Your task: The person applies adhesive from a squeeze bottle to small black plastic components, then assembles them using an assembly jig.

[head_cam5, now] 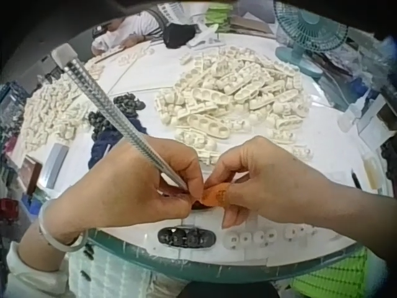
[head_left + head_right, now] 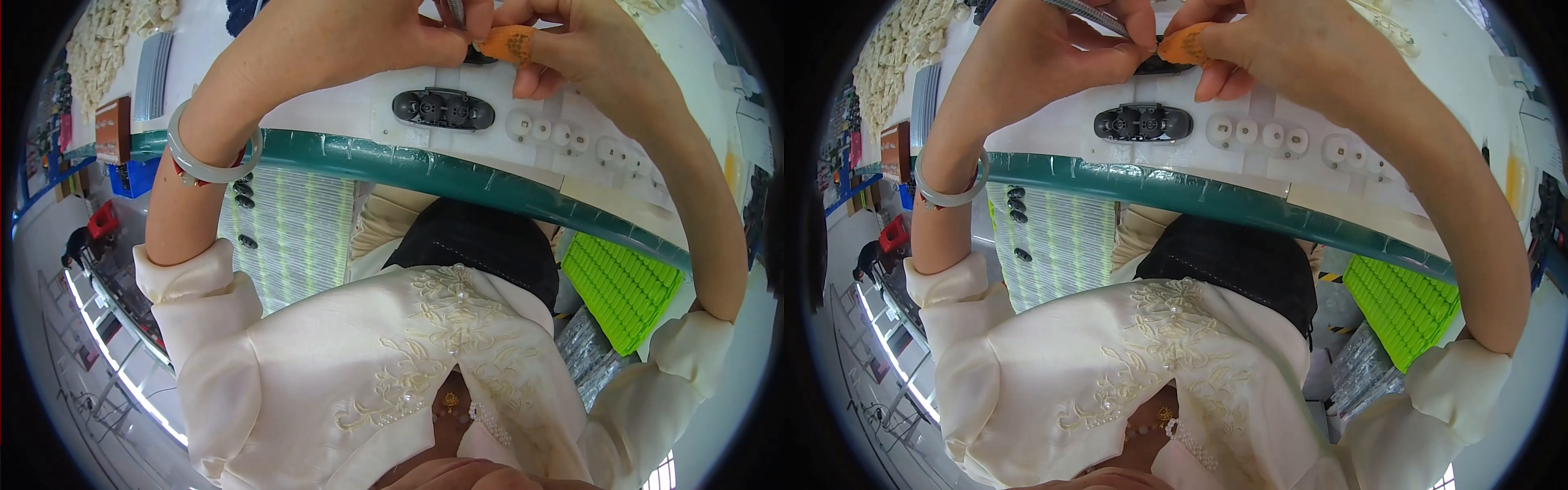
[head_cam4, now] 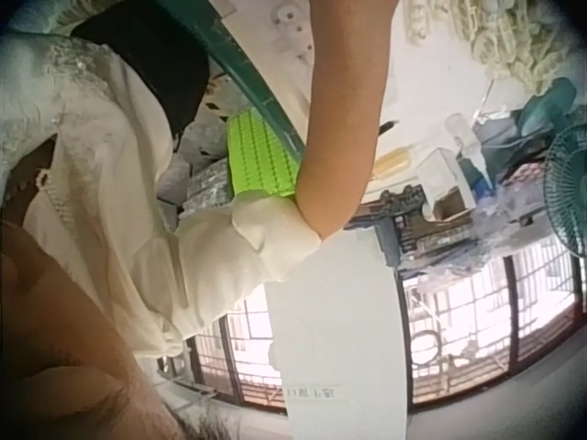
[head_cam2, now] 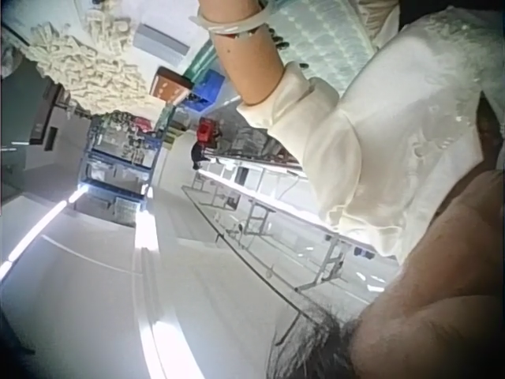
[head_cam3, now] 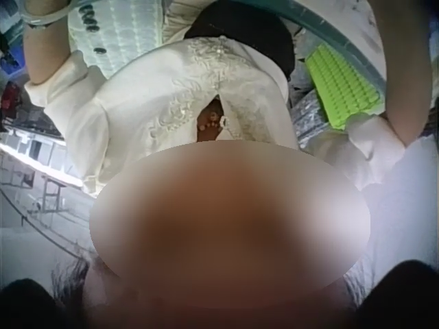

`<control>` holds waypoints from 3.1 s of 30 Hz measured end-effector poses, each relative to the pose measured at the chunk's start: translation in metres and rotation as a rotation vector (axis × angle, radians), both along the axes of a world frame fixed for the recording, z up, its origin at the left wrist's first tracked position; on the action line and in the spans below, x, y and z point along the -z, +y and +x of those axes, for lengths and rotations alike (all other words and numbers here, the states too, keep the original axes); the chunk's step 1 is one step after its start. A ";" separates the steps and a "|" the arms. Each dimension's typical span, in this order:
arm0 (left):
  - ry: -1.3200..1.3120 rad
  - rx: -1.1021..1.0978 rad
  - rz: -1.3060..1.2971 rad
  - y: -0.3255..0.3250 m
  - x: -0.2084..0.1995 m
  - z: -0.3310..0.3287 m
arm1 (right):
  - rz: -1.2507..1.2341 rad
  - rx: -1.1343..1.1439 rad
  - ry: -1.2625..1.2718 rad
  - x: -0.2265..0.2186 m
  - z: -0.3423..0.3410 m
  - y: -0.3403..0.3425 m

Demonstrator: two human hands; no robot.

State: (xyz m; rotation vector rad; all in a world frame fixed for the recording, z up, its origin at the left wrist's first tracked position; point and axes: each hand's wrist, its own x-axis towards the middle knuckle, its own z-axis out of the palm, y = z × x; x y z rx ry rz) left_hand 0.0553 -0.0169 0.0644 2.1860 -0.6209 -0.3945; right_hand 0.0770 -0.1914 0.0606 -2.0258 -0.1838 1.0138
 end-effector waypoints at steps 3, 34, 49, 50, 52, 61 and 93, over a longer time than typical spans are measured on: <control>-0.355 0.302 -0.457 0.009 0.020 0.010 | -0.017 0.043 0.060 -0.003 0.001 0.004; 0.096 -0.463 -0.209 0.024 0.008 -0.026 | -0.055 0.129 0.053 -0.004 0.000 0.015; -0.049 -0.283 -0.271 0.025 0.016 -0.022 | 0.020 -0.037 0.043 -0.006 0.013 0.015; -0.036 -0.289 -0.229 0.026 0.015 -0.022 | 0.014 -0.046 0.035 -0.006 0.013 0.016; -0.024 -0.288 -0.185 0.024 0.014 -0.022 | 0.010 -0.049 0.025 -0.006 0.011 0.017; -0.138 -0.220 -0.002 0.016 0.005 -0.021 | 0.034 -0.087 -0.046 -0.004 0.002 0.013; -0.042 -0.331 -0.201 0.017 0.018 -0.014 | -0.318 -0.118 -0.120 -0.027 0.012 0.035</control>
